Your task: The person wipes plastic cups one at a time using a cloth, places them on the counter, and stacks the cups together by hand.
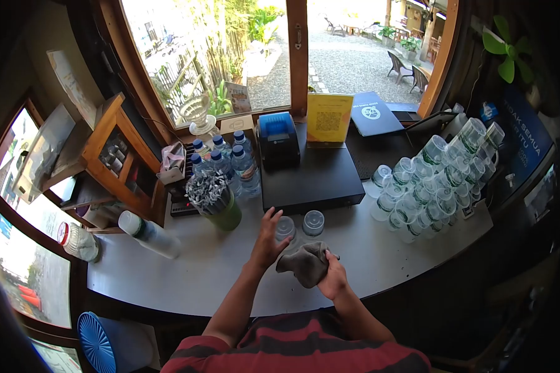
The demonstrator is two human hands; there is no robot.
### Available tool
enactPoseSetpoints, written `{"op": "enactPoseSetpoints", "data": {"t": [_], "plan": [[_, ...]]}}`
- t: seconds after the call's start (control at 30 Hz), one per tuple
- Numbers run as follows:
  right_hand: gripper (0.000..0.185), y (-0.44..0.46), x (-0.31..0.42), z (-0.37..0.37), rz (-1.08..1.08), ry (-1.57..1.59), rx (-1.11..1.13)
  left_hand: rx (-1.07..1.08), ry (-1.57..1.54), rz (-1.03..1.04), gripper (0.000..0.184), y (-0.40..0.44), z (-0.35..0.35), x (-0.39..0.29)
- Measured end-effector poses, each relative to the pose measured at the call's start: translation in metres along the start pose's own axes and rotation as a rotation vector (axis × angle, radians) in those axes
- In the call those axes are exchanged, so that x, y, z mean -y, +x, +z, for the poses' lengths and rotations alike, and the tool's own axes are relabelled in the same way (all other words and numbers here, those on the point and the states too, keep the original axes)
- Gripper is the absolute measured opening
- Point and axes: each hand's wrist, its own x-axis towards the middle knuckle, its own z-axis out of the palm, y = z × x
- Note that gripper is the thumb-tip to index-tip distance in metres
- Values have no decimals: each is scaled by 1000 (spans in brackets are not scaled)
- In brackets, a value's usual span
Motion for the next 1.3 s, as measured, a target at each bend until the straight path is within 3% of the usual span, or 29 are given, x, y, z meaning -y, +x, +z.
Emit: {"op": "enactPoseSetpoints", "data": {"t": [0.17, 0.23, 0.3, 0.37, 0.43, 0.5, 0.57, 0.63, 0.7, 0.8, 0.93, 1.07, 1.13, 1.17, 1.23, 1.3], "plan": [[48, 1, -25, 7, -98, -36, -83, -140, -27, 2, 81, 0, -8, -12], [50, -1, -33, 16, -117, -25, -61, -289, -10, 105, 68, -24, -40, 3], [52, -1, -47, 42, -104, -14, 9, -492, 161, 222, 61, -76, -109, 44], [54, 5, -59, 52, -86, -58, 69, -874, 408, 219, 54, -91, -177, 59], [52, 12, -70, 71, -103, -126, 139, -1150, 654, 200, 67, -87, -255, 69], [54, 21, -84, 87, -62, -157, 153, -977, 676, -82, 85, -77, -315, 53], [56, 34, -103, 99, -28, -180, 137, -640, 589, -199, 96, -78, -347, 74], [55, 42, -119, 110, 7, -189, 175, -446, 311, -343, 87, -73, -366, 91], [54, 50, -129, 119, 23, -183, 210, -501, 363, -258, 84, -69, -376, 92], [54, 51, -141, 126, 24, -170, 256, -668, -52, -148, 83, -58, -396, 63], [58, 45, -139, 138, -151, -179, 394, -758, -162, 96, 87, -52, -409, 20], [59, 22, -140, 154, -507, -455, 616, -460, -335, 223, 82, -57, -355, 0], [73, 29, -147, 117, -877, -1088, 718, -227, -543, 172, 79, -61, -296, -1], [79, 22, -149, 125, -940, -1213, 715, -119, -636, 124, 78, -65, -265, -3], [95, 20, -147, 168, -701, -1153, 546, -91, -309, 229, 81, -70, -222, -16], [108, 25, -134, 171, -393, -760, 409, -31, -527, 208, 81, -85, -188, -17]]}}
